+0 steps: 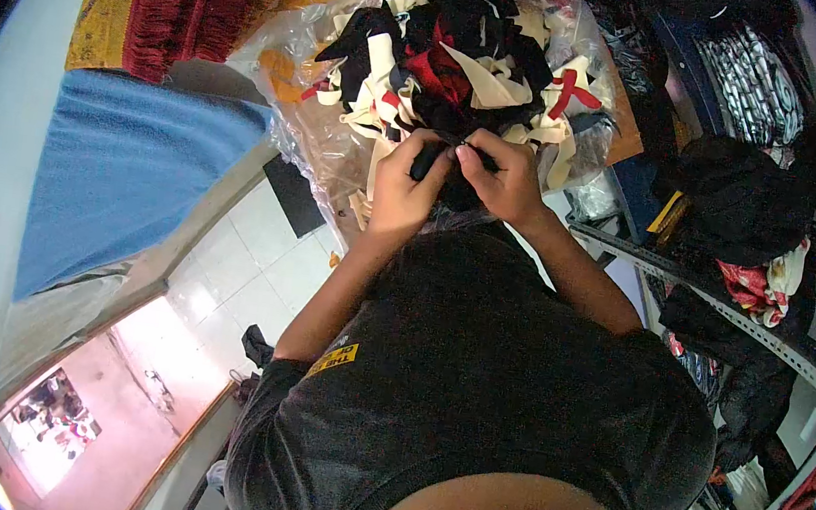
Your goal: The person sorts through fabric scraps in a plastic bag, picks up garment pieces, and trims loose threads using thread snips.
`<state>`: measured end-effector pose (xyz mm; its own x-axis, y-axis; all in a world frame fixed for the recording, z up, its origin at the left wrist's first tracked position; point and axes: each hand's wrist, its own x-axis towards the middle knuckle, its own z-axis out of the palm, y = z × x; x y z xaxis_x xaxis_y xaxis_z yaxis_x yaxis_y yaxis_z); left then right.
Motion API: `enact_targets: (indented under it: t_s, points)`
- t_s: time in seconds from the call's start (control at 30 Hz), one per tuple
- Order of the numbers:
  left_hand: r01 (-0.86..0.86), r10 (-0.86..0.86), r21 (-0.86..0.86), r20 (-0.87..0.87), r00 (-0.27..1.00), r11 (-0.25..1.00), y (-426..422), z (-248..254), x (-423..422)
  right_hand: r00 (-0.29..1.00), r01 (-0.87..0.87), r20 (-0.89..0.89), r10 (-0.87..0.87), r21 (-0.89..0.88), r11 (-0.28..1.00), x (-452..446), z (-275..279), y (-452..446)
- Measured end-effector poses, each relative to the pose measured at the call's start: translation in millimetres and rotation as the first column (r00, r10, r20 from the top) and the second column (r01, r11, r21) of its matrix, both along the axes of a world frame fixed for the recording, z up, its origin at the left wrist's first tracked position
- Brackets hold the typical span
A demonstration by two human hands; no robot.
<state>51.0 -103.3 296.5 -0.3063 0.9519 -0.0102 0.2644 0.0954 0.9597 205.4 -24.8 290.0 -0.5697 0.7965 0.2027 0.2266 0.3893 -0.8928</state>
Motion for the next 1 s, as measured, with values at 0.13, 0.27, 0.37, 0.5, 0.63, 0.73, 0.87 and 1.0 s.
enact_targets:
  t_s: [0.13,0.27,0.37,0.5,0.63,0.73,0.87,1.0]
  points:
    - [-0.011,0.009,0.075,0.032,0.999,0.997,1.4,-1.6,1.3,0.998,0.023,-0.066,-0.020,0.041,0.999,-2.9,2.2,-0.8]
    - [-0.005,0.005,0.068,-0.010,1.000,0.998,0.4,-0.5,0.3,1.000,-0.004,-0.003,0.004,0.012,1.000,-0.9,3.3,-0.1]
    - [-0.005,0.004,0.051,0.008,1.000,0.999,0.4,0.1,0.7,0.997,0.020,-0.070,-0.016,0.048,0.999,-4.1,5.0,-0.8]
    - [-0.006,0.007,0.068,-0.009,1.000,0.998,1.0,-2.8,-0.5,0.998,0.016,-0.062,-0.012,0.055,0.998,-3.9,5.2,-0.8]
    - [0.008,-0.008,-0.002,0.008,1.000,1.000,-0.2,-0.5,-1.1,1.000,-0.009,-0.020,0.010,0.022,1.000,-2.7,2.2,-0.3]
    - [-0.010,0.011,0.040,-0.020,1.000,0.999,0.7,-3.6,-0.5,0.999,-0.004,-0.034,0.006,0.044,0.999,-3.0,3.3,-0.4]
    - [-0.003,0.003,0.044,0.001,1.000,0.999,1.1,0.8,0.1,0.999,0.012,-0.035,-0.011,0.047,0.999,-3.9,-0.5,0.5]
    - [-0.005,0.005,-0.019,-0.011,1.000,1.000,0.5,-2.9,-2.2,1.000,0.001,-0.016,-0.001,0.019,1.000,-2.8,5.4,-1.1]
